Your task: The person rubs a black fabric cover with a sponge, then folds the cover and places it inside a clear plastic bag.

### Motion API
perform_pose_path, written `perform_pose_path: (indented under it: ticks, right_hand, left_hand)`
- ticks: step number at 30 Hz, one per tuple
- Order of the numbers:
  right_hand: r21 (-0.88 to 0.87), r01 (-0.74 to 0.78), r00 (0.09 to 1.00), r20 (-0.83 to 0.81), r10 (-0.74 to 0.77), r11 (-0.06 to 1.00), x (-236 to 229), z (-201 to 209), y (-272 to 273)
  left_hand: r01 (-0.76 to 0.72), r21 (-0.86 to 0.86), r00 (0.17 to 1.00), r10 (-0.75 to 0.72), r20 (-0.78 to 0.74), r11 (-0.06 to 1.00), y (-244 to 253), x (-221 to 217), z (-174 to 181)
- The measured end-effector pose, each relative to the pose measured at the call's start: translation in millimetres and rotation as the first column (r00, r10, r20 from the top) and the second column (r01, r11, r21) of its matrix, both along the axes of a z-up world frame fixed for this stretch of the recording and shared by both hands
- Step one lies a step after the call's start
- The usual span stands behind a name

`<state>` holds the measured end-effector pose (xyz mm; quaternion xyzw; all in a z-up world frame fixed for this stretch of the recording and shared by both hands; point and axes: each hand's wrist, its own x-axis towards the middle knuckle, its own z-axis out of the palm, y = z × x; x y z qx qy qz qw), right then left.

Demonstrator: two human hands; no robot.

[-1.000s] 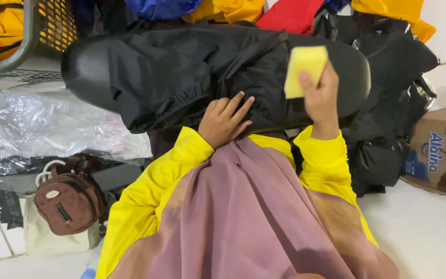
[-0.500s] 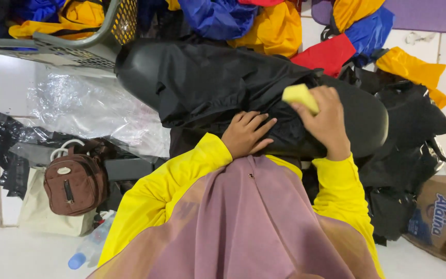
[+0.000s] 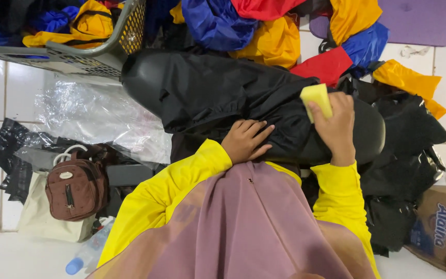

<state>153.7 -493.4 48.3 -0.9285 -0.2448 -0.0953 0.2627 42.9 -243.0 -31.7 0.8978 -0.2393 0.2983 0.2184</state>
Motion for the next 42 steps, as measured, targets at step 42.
perform_pose_path:
  ticks: [42]
  right_hand:
    - [0.718,0.434,0.729,-0.635,0.256,0.544,-42.9,-70.9,-12.1]
  left_hand:
    - [-0.135,-0.144,0.991,0.136,-0.005,0.98,1.7,0.2,8.3]
